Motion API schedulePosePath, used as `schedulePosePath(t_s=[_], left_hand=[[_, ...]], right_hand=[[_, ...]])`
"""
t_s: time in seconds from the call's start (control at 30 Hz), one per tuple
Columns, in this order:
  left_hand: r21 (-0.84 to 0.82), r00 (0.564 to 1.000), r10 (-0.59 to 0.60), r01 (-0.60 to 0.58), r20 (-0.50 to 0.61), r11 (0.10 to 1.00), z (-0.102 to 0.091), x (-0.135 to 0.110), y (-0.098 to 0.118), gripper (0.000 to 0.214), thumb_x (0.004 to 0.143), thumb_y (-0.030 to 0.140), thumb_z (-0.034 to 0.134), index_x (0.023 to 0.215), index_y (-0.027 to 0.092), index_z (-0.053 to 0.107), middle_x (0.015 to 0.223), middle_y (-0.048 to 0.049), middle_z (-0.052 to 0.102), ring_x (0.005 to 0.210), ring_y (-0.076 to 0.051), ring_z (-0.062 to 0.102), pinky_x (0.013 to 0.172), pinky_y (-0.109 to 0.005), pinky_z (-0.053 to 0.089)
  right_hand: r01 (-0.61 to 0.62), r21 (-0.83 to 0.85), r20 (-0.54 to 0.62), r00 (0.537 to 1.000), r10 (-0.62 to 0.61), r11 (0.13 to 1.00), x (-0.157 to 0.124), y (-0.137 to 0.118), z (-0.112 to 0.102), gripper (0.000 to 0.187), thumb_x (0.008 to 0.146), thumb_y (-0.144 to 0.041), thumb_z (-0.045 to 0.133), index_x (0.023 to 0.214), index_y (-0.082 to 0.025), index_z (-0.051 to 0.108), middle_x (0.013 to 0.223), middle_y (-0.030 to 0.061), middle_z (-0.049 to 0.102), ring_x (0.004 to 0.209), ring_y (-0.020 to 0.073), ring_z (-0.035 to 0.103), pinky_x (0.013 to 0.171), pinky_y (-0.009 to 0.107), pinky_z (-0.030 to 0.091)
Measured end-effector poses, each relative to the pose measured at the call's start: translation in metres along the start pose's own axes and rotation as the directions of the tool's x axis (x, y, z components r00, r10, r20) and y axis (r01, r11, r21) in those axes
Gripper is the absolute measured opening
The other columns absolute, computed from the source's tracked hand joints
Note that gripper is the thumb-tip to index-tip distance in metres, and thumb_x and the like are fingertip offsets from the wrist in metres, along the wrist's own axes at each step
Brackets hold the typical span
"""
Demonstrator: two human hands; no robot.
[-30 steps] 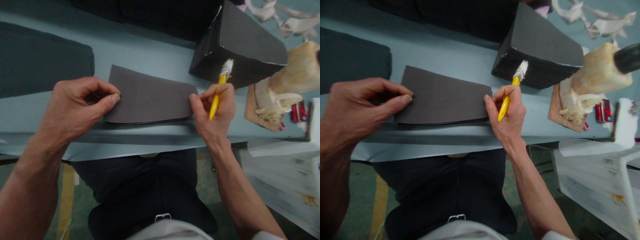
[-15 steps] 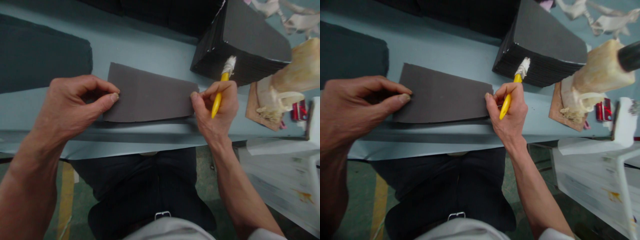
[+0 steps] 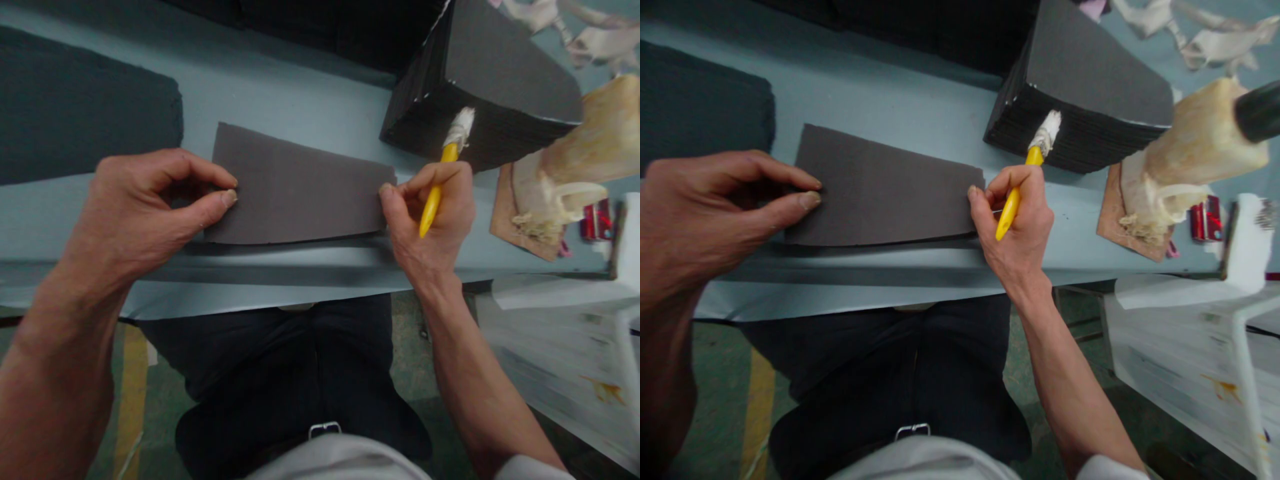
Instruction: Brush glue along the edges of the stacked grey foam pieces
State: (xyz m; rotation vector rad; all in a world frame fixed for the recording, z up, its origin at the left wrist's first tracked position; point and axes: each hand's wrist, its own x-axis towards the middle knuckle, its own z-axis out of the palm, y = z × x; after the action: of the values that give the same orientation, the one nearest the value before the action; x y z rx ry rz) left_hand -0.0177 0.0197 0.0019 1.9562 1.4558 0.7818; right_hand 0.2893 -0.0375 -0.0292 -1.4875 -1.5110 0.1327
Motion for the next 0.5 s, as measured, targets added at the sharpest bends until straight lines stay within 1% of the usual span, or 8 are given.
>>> schedulePosePath(t_s=[0.2,0.37,0.5], left_hand=[[-0.024,1.000,0.023,-0.023,0.008,0.999,0.0004,-0.0010,-0.0014,0.028,0.086,0.042,0.078,0.101,0.020,0.085,0.083,0.0059,0.076,0.072,-0.008,0.060,0.068,-0.021,0.041],[-0.017,0.999,0.045,-0.044,0.015,0.999,-0.0007,-0.0007,-0.0027,0.023,0.087,0.043,0.079,0.101,0.025,0.084,0.085,0.0068,0.076,0.074,-0.010,0.064,0.067,-0.026,0.043],[-0.016,0.999,0.047,-0.046,0.028,0.999,-0.0007,0.0002,-0.0038,0.020,0.087,0.041,0.079,0.100,0.027,0.083,0.088,0.0064,0.077,0.076,-0.013,0.066,0.071,-0.029,0.047]], right_hand=[[0.008,0.008,0.003,1.000,-0.008,1.000,-0.0001,0.0012,0.0009,0.023,0.096,-0.032,0.073,0.095,-0.030,0.051,0.084,-0.0037,0.054,0.068,0.0158,0.057,0.064,0.034,0.053],[-0.005,0.011,0.006,1.000,0.005,1.000,0.0001,-0.0005,0.0009,0.023,0.095,-0.032,0.074,0.094,-0.030,0.051,0.083,-0.0037,0.055,0.067,0.0158,0.057,0.062,0.034,0.053],[0.000,-0.001,-0.003,1.000,0.000,1.000,0.0005,-0.0022,0.0007,0.024,0.094,-0.032,0.074,0.093,-0.030,0.050,0.082,-0.0039,0.055,0.065,0.0155,0.056,0.060,0.033,0.051]])
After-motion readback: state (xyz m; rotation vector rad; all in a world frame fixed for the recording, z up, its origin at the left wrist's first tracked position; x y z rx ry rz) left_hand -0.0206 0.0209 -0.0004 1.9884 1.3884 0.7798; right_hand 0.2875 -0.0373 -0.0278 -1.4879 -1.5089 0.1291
